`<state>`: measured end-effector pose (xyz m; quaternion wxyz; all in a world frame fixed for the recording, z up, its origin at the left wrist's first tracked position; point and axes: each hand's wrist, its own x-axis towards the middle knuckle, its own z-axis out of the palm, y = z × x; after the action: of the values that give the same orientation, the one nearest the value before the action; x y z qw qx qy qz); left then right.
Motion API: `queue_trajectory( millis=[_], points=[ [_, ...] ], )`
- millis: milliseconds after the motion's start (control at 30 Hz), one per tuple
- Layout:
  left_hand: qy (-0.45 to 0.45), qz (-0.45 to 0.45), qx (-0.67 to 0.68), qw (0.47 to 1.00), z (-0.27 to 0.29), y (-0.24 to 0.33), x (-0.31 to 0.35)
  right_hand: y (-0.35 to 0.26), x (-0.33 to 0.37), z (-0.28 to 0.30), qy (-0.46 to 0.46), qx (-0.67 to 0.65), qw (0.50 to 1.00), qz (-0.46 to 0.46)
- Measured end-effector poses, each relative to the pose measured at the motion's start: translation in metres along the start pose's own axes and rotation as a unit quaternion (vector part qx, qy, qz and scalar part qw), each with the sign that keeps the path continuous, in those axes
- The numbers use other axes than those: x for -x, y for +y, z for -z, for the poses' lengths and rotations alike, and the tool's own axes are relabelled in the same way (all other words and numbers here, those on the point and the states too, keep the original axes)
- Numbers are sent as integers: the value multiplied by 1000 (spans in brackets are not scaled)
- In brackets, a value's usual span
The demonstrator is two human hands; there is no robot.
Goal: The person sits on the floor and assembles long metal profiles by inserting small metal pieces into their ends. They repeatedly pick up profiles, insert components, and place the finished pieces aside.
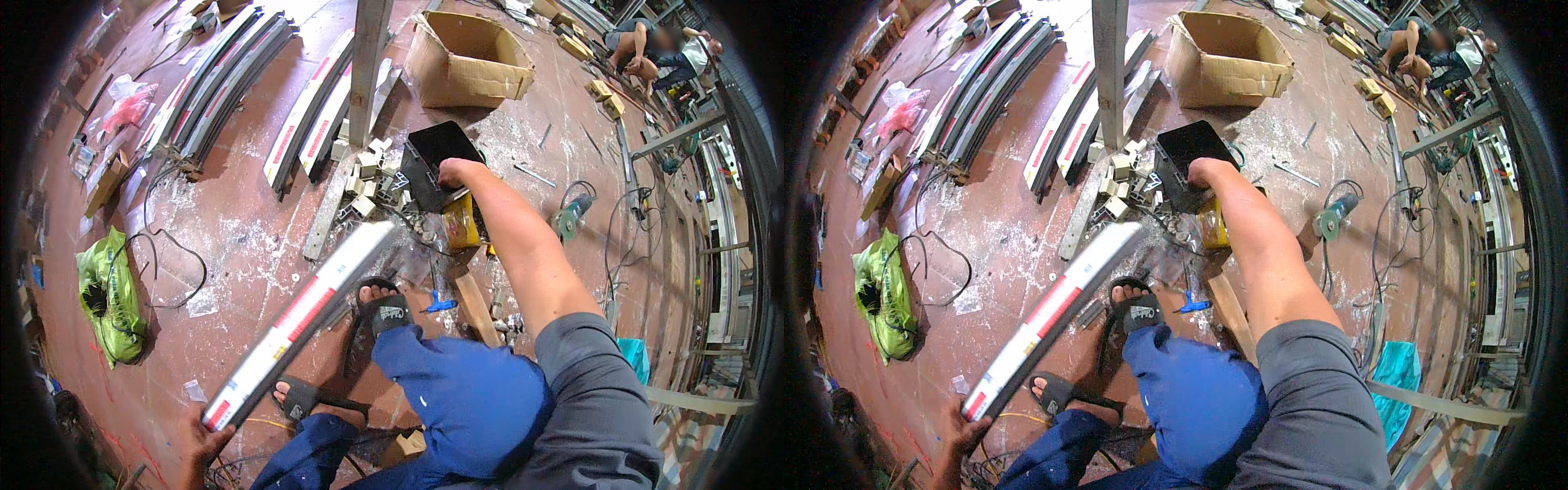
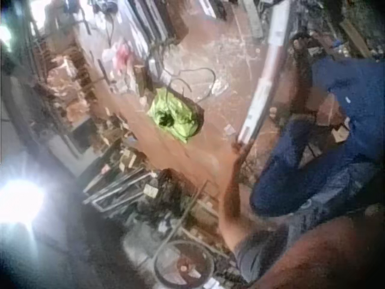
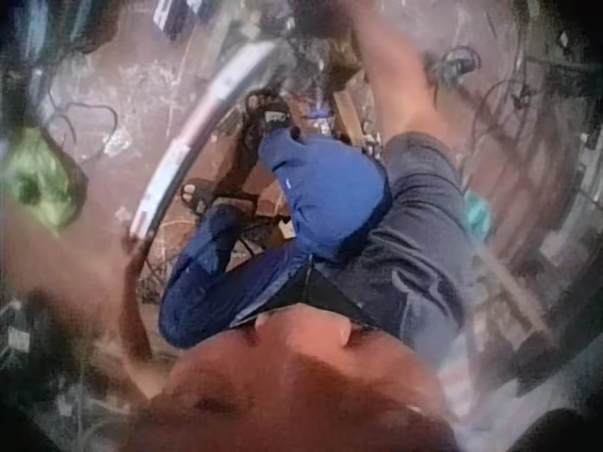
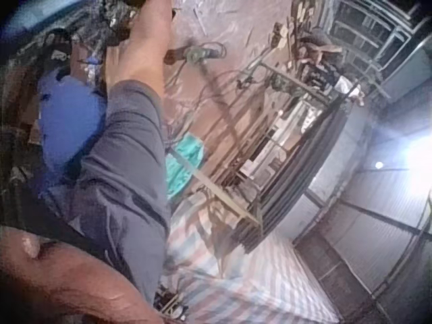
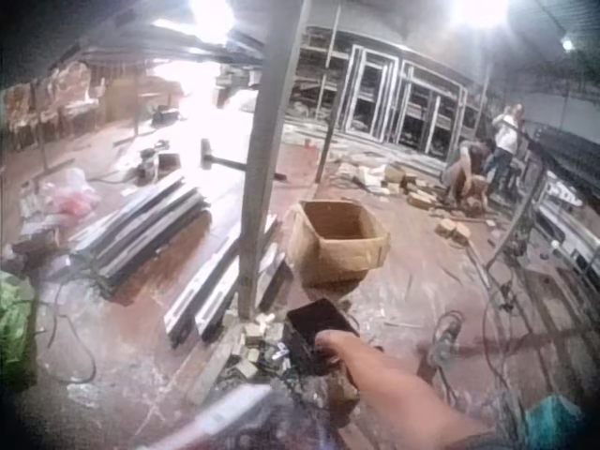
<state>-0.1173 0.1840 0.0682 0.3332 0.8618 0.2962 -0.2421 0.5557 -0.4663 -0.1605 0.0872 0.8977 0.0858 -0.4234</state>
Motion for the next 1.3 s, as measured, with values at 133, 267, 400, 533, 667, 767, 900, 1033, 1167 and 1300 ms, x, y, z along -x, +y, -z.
queue_trajectory(
  millis=[133,267,400,533,667,767,900,1033,1167,1300],
  points=[
    [27,-131,-101,986,-29,-30,-21,-50,-28,-15,26,-163,986,20],
    [28,-191,-224,955,-36,-72,-45,-125,22,-40,-81,-387,912,108],
    [-13,-170,-200,965,-44,-76,-78,-141,86,-3,32,-226,963,143],
    [-55,-176,-240,953,-70,-36,-111,-93,101,10,179,-63,967,170],
    [-82,-158,-204,963,-68,4,-82,-136,143,26,311,1,928,205],
    [-100,-175,-129,971,-90,57,-100,-108,153,24,351,-58,919,172],
    [-66,-264,-101,957,-146,143,-126,-98,163,23,345,-175,912,140],
    [-62,-236,-94,965,-186,220,-137,-75,156,15,360,-231,890,156],
    [-77,-240,-83,964,-183,221,-138,-74,156,8,389,-318,851,151],
    [-95,-250,-79,960,-169,189,-132,-79,158,13,364,-367,845,139]
  ],
)
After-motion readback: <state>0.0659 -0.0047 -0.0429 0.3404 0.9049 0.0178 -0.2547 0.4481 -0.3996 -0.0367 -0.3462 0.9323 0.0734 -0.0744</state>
